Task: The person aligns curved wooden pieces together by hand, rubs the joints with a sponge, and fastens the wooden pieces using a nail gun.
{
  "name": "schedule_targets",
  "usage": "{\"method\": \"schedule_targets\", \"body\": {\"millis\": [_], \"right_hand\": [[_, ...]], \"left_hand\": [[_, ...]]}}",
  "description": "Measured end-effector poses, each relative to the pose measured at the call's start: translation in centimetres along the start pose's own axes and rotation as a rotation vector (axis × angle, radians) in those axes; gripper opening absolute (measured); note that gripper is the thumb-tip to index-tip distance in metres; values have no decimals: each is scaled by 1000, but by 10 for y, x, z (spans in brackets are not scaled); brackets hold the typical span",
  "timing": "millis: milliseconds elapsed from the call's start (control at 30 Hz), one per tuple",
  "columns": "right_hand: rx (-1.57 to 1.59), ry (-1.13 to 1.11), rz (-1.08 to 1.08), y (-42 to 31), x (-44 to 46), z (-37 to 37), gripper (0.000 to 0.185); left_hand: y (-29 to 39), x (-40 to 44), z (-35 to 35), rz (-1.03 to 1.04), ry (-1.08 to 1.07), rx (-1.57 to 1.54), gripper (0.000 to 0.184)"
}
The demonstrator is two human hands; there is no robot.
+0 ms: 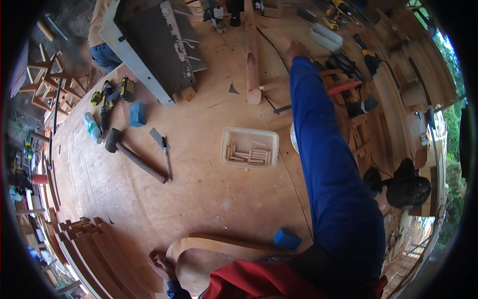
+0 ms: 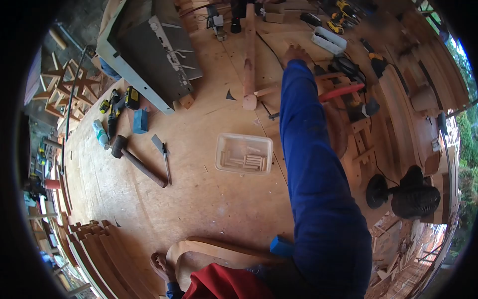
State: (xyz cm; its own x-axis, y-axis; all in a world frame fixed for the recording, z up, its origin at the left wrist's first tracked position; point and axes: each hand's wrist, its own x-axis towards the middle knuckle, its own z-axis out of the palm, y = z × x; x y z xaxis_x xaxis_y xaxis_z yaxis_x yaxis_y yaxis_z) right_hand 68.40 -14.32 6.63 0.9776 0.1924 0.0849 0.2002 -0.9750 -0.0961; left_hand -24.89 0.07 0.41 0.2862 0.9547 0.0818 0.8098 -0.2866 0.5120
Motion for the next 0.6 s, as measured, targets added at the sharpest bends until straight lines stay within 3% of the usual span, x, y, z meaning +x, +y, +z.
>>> {"method": "schedule_targets", "body": {"millis": [67,133,333,433,600], "right_hand": [[-46,-46,120,-4,26,8,60],[-206,-64,89,-3,34,13,51],[-117,154,77,23,78,50,32],[-276,117,74,26,97,59,31],[-148,62,51,25,75,36,38]], "left_hand": [[-5,-1,0,-1,5,5,56],[-7,0,3,-3,26,0,55],[-17,-2,-5,6,-12,2,50],[-16,-1,0,24,-43,29,49],[-8,-1,0,6,-10,24,52]]}}
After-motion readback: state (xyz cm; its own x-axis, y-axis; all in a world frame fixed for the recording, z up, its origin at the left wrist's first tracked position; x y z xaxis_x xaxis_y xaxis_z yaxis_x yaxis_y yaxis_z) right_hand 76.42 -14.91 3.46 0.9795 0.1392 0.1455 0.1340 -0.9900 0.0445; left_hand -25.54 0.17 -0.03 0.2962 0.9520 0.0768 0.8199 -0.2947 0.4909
